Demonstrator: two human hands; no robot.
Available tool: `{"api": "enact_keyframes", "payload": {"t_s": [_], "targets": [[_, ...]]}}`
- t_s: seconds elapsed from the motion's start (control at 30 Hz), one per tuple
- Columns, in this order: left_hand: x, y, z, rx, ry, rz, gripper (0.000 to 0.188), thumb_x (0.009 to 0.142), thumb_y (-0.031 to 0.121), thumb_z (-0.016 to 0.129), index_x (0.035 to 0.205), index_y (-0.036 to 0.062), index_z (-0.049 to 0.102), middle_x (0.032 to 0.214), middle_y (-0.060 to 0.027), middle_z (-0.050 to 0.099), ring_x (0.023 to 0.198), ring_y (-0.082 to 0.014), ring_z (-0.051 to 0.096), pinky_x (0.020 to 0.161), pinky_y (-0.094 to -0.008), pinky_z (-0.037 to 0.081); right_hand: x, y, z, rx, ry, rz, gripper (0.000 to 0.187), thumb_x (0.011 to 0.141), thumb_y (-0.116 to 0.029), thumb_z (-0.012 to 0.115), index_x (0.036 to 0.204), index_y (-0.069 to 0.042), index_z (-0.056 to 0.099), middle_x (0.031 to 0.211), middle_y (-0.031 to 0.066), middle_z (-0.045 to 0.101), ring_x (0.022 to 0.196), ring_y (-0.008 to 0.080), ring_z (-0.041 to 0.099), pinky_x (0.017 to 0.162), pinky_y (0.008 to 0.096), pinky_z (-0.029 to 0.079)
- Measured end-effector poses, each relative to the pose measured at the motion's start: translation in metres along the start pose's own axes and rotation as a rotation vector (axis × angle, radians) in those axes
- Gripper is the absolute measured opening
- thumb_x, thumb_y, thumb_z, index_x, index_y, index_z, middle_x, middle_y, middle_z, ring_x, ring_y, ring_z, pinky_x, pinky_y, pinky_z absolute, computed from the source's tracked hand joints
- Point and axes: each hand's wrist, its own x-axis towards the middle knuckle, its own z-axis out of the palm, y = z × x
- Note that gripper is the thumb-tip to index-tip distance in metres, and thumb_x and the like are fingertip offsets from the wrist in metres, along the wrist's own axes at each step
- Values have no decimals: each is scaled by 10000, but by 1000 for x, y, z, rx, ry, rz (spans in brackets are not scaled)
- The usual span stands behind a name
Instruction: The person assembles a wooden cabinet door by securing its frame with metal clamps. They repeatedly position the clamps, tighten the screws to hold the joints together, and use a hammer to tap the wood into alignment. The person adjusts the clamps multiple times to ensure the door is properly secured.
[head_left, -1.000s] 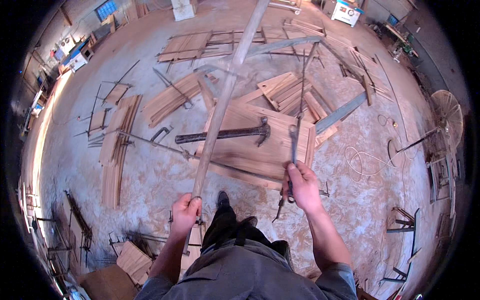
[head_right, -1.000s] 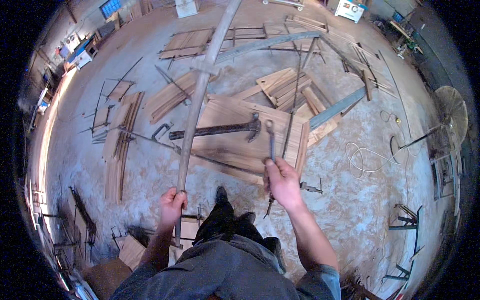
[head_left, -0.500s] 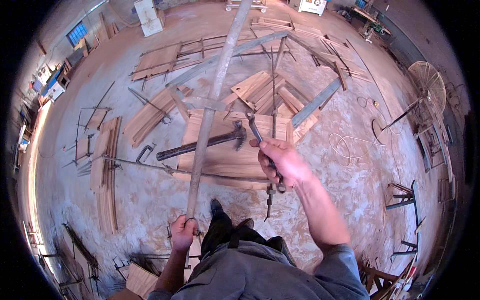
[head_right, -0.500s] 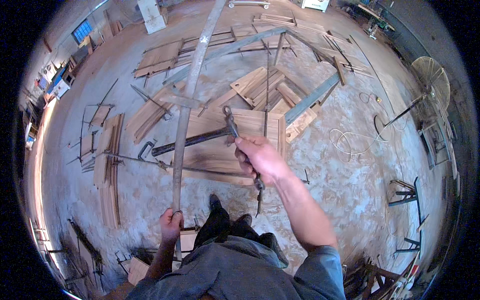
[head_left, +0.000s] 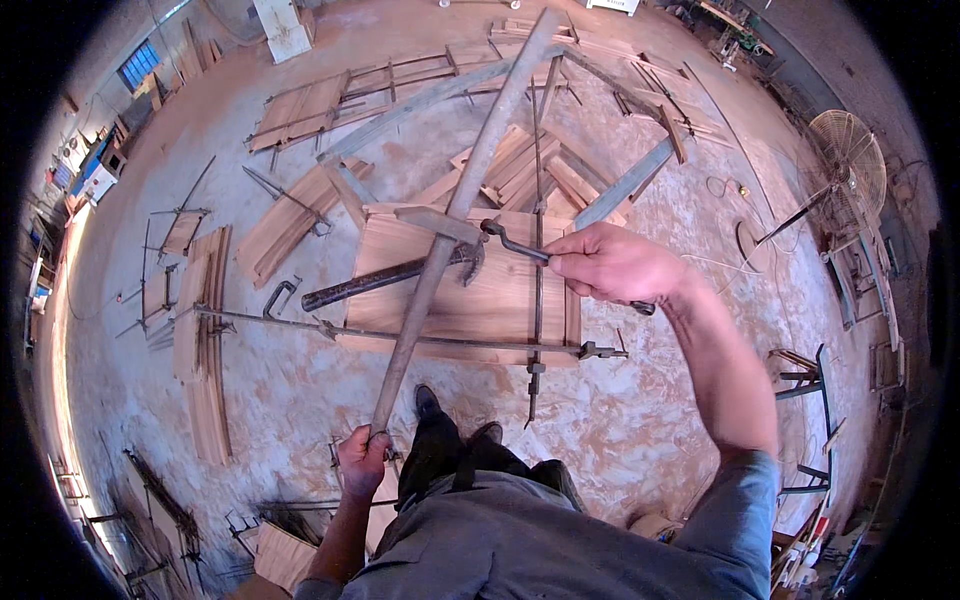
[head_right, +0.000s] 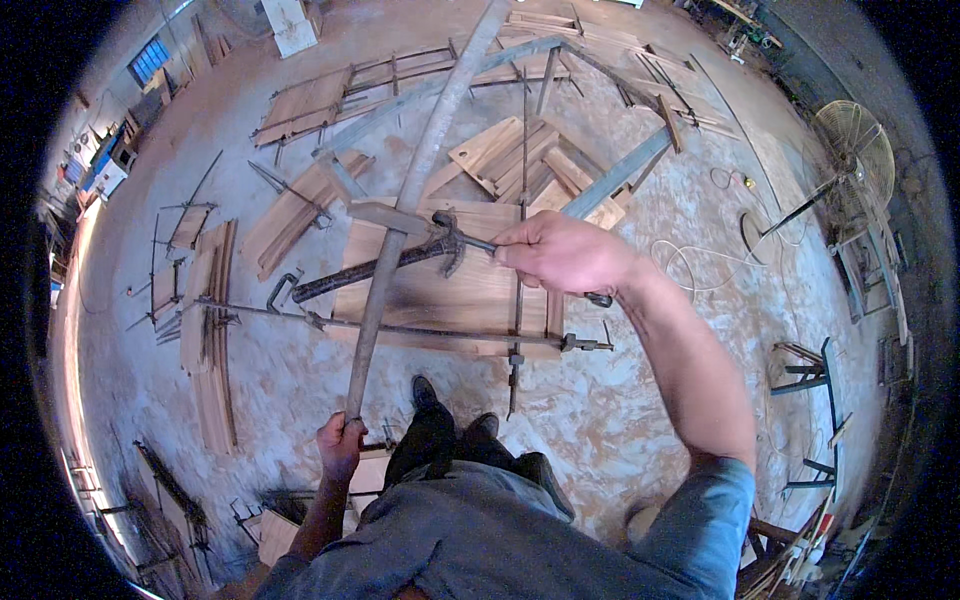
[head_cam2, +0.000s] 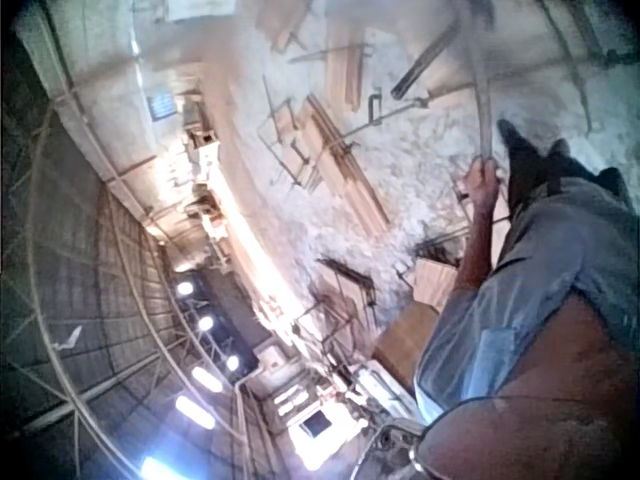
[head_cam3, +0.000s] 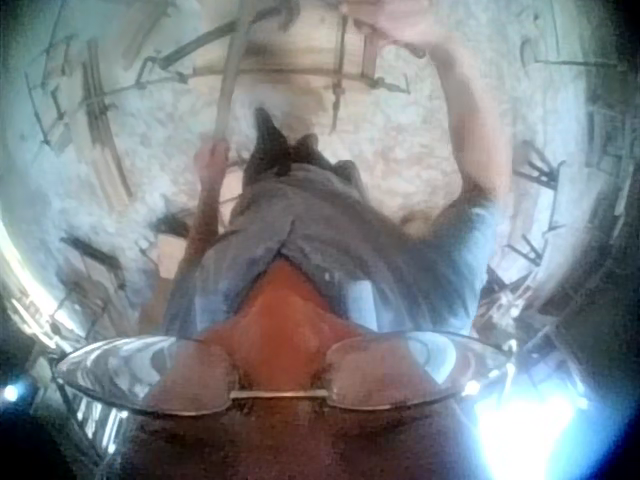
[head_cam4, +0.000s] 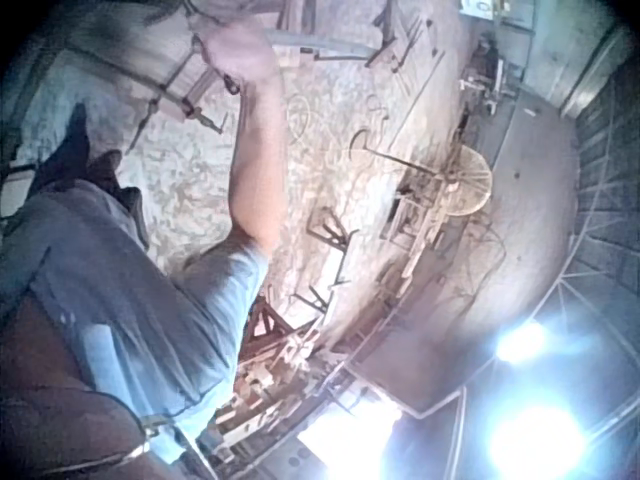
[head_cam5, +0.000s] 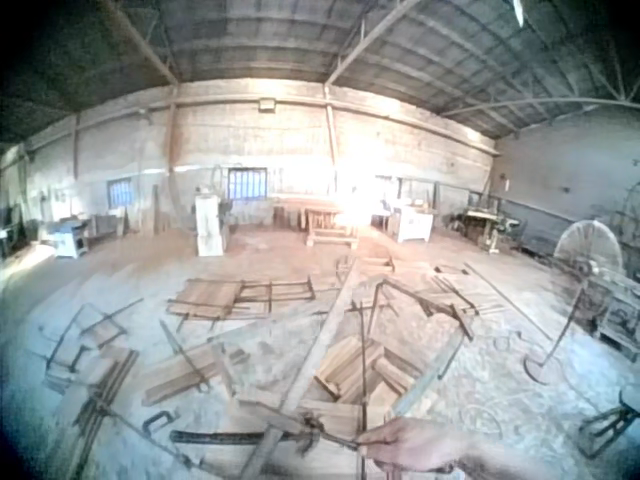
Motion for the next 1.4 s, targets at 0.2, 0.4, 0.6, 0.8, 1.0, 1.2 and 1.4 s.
{"api": "enact_keyframes", "payload": {"t_s": [0.2,0.4,0.6,0.8,1.0,1.2,1.4], "targets": [[0,-3,12,223,130,183,72,870,58,601,864,-9,628,657,-73,564,583,-136,554,555,-293,452,-17,-30,32,141,-2,226,300,986,-281,502,1043,-4,604,650,34,549,495,125,490,444,296,410],[11,20,32,201,129,202,75,859,61,639,905,2,629,660,-113,539,572,-172,517,561,-321,444,-14,-18,115,981,435,49,218,1028,-271,486,1055,-63,547,600,-26,429,458,77,376,396,254,319],[2,68,46,131,-36,198,116,888,111,633,898,-3,623,632,-108,558,573,-151,538,554,-317,458,58,20,160,918,945,-419,74,1018,-154,490,1023,-88,524,727,-27,490,604,61,437,519,226,387],[1,67,12,-167,-528,-138,199,914,141,634,770,28,557,593,8,544,534,-72,514,472,-265,395,77,103,66,244,1111,-427,86,886,-17,559,828,-22,622,754,73,612,697,203,589,687,344,477],[15,88,13,-286,-567,-263,218,949,144,606,766,50,532,601,12,515,479,-69,470,439,-246,363,21,81,65,92,783,-572,58,884,-72,659,914,-23,669,736,-30,599,661,75,534,611,289,469],[59,104,28,-332,-386,-91,216,961,148,580,775,48,534,595,-8,521,429,-78,447,388,-236,330,9,56,158,532,536,-193,227,887,-147,708,708,-27,638,607,-70,486,590,29,414,499,239,354],[127,193,76,-519,-204,-80,204,952,179,574,802,43,548,585,-10,513,409,-86,434,374,-246,317,22,45,194,456,498,-308,184,856,-162,727,820,15,690,618,-25,569,598,53,492,546,257,425]]}}
